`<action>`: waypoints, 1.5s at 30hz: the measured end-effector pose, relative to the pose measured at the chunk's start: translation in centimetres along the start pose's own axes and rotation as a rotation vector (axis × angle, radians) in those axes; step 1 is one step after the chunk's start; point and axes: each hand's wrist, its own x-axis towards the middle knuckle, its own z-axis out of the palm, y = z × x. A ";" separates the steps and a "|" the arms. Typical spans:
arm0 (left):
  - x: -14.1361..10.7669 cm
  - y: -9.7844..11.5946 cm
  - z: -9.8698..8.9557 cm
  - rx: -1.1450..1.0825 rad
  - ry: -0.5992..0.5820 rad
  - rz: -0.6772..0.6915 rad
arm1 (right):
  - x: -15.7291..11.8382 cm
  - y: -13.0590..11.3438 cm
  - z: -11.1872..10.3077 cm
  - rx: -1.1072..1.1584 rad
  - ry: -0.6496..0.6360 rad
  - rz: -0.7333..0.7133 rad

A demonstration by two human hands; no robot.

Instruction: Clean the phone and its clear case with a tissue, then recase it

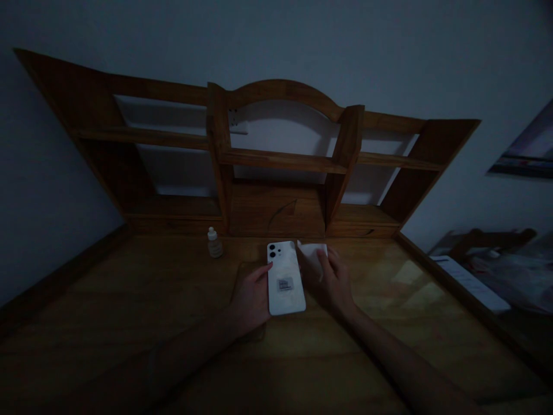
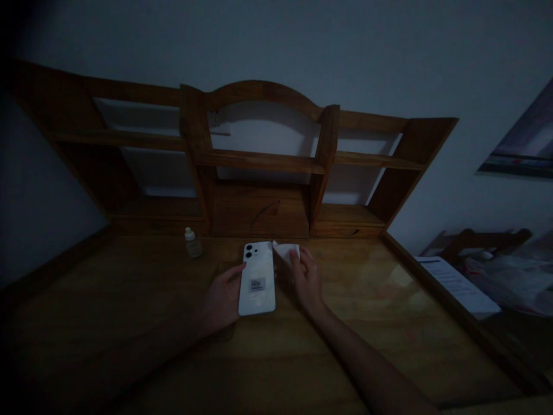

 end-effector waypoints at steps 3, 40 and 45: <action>0.1 -0.1 -0.1 0.008 -0.005 -0.016 | -0.3 -0.4 0.5 0.081 -0.086 0.054; 0.7 -1.1 0.3 0.112 0.264 0.013 | -1.6 -1.8 0.1 -0.224 -0.132 -0.280; 0.6 -1.2 0.6 0.188 0.284 0.037 | -2.0 -2.2 0.3 -0.200 -0.090 -0.348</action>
